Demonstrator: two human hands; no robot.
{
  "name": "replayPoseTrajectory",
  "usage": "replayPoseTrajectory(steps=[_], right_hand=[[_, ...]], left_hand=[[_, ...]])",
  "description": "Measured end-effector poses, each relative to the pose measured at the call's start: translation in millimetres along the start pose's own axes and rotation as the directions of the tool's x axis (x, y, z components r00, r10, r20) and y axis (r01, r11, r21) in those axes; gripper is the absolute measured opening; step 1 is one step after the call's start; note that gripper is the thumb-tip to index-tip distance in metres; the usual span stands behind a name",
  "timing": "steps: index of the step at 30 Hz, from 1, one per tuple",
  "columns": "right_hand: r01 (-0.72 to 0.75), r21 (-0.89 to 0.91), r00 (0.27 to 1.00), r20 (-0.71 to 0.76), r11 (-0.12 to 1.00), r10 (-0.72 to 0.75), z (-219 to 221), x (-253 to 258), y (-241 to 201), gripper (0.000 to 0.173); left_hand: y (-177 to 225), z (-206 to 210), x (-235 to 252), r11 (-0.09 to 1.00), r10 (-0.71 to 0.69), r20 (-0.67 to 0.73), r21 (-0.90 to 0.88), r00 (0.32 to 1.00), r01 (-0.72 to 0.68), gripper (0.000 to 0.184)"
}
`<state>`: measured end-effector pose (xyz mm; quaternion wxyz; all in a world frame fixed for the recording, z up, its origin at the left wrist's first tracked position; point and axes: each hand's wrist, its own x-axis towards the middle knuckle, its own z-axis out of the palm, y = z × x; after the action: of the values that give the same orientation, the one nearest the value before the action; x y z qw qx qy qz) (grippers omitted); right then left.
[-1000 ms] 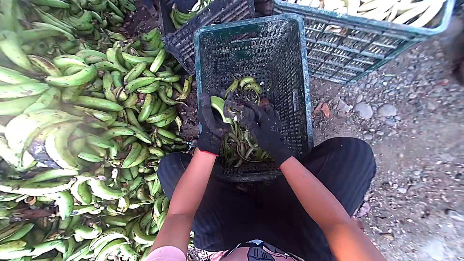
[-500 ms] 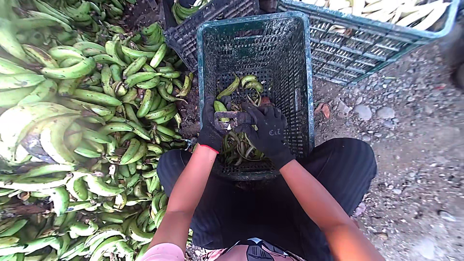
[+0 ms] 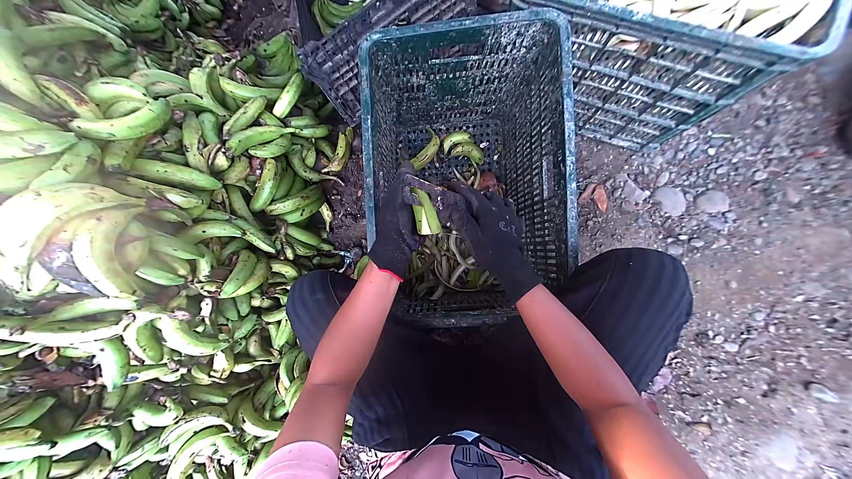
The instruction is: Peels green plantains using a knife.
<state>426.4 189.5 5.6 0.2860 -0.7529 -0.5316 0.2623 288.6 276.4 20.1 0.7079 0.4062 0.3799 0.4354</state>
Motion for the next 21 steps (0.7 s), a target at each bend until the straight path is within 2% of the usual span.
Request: replayPoseTrajectory(steps=[3, 6, 7, 9, 11, 13, 18, 21], right_hand=[[-0.023, -0.046, 1.000, -0.006, 0.999, 0.023, -1.3, 4.3, 4.8, 0.058], [0.035, -0.195, 0.992, -0.114, 0.980, -0.058, 0.3, 2.6, 6.3, 0.062], [0.047, -0.245, 0.988, -0.134, 0.968, -0.082, 1.0, 1.0, 5.5, 0.064], [0.040, -0.259, 0.987, -0.141, 0.965, -0.079, 1.3, -0.8, 2.9, 0.062], [-0.008, -0.177, 0.994, -0.109, 0.984, -0.011, 0.8, 1.2, 2.2, 0.058], [-0.052, -0.079, 0.998, -0.036, 0.996, 0.049, -4.6, 4.9, 4.7, 0.058], [-0.007, 0.123, 1.000, 0.002, 0.992, 0.006, -13.9, 3.2, 11.2, 0.056], [0.032, 0.246, 0.998, 0.037, 0.969, -0.043, -14.9, 6.7, 20.5, 0.053]], left_hand=[[-4.1, -1.7, 2.0, 0.997, 0.006, 0.068, 0.080, 0.998, -0.011, 0.029], [-4.4, 1.9, -1.5, 0.987, -0.072, -0.056, 0.141, 0.996, 0.079, 0.050], [-4.9, 2.5, -4.1, 0.981, -0.072, -0.102, 0.175, 0.992, 0.089, 0.050], [-10.4, -2.4, -6.3, 0.952, 0.027, -0.109, 0.305, 0.994, 0.007, 0.052], [-11.0, -2.7, -4.5, 0.850, 0.163, -0.038, 0.512, 0.986, -0.121, 0.055], [-8.1, -0.5, -2.6, 0.743, 0.237, 0.076, 0.629, 0.969, -0.231, 0.056], [1.0, 7.3, -10.3, 0.521, 0.271, 0.298, 0.754, 0.915, -0.400, 0.065], [5.4, 12.1, -16.2, 0.497, 0.250, 0.365, 0.747, 0.897, -0.442, 0.063]])
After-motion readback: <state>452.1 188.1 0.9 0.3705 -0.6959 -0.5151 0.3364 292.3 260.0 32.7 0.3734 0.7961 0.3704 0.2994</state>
